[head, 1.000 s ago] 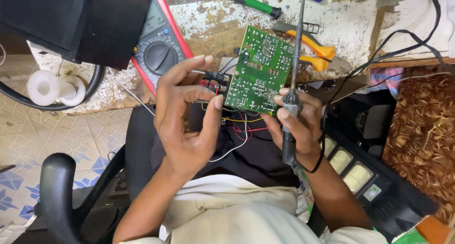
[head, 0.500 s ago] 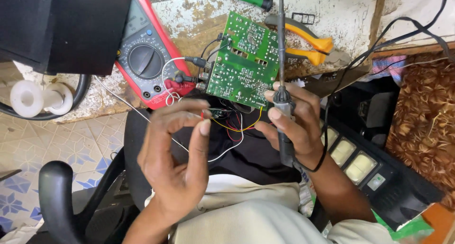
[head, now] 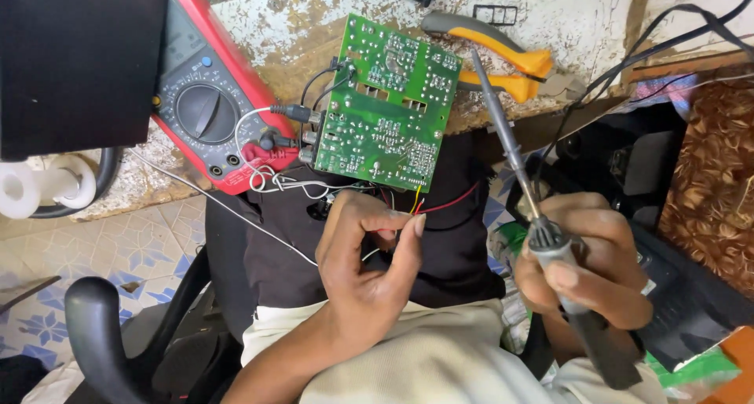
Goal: Soldering wires onto a circuit board and assembling electronic components at a repair bench.
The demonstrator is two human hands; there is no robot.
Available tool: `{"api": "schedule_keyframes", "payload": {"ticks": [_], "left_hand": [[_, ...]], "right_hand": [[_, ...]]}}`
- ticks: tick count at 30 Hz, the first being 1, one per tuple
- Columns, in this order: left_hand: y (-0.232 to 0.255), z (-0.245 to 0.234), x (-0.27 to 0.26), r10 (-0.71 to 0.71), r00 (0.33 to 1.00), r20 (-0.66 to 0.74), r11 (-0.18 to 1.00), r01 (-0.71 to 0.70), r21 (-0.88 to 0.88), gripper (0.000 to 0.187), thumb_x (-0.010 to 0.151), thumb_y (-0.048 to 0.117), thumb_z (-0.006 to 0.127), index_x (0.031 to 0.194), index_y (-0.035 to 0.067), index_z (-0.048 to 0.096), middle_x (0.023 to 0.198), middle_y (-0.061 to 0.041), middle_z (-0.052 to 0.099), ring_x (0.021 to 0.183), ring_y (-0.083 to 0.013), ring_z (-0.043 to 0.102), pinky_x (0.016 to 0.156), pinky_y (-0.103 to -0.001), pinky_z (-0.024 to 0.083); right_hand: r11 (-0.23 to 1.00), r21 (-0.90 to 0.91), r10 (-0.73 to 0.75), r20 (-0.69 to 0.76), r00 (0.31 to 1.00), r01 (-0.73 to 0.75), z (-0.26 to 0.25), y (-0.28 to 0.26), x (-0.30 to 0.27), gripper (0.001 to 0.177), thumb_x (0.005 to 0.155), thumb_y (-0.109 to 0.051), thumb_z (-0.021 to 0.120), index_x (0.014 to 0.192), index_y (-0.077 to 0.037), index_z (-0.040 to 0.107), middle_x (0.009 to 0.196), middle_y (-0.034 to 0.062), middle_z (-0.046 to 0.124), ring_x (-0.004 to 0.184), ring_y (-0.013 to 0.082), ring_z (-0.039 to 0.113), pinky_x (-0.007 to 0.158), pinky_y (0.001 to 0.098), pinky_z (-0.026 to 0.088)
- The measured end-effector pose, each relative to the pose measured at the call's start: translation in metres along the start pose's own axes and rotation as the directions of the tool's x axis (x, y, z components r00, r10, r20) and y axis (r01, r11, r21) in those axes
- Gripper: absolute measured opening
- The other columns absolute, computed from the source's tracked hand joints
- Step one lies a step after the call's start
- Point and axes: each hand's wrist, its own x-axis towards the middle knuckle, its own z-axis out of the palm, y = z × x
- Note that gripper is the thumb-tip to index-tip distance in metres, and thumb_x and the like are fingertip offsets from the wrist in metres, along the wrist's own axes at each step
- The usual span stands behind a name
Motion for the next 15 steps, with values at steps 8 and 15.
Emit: {"api": "schedule_keyframes", "payload": {"ticks": [8, 15], "left_hand": [[-0.003, 0.007, 0.001, -0.076, 0.997, -0.016, 0.997, 0.076, -0.005, 0.010, 0.097, 0.010, 0.067, 0.088, 0.010, 0.061, 0.079, -0.002, 0.052, 0.079, -0.0148, 0.050, 0.066, -0.026, 0.042], [-0.006, 0.008, 0.003, -0.122, 0.991, -0.051, 0.992, 0.123, 0.008, 0.010, 0.094, 0.010, 0.070, 0.088, 0.011, 0.062, 0.090, -0.004, 0.055, 0.079, -0.0147, 0.055, 0.070, -0.026, 0.043]], "right_hand": [[0.934, -0.059, 0.354, 0.025, 0.935, -0.352, -0.009, -0.031, 0.031, 0.020, 0.111, -0.031, 0.046, 0.111, -0.013, 0.038, 0.072, 0.0057, 0.040, 0.066, 0.0235, 0.041, 0.056, 0.0388, 0.044], [0.697, 0.079, 0.704, -0.263, 0.659, -0.713, -0.005, -0.032, 0.010, 0.029, 0.092, -0.039, 0.044, 0.094, -0.021, 0.021, 0.089, -0.0078, 0.019, 0.087, 0.0135, 0.024, 0.081, 0.0355, 0.025]]}}
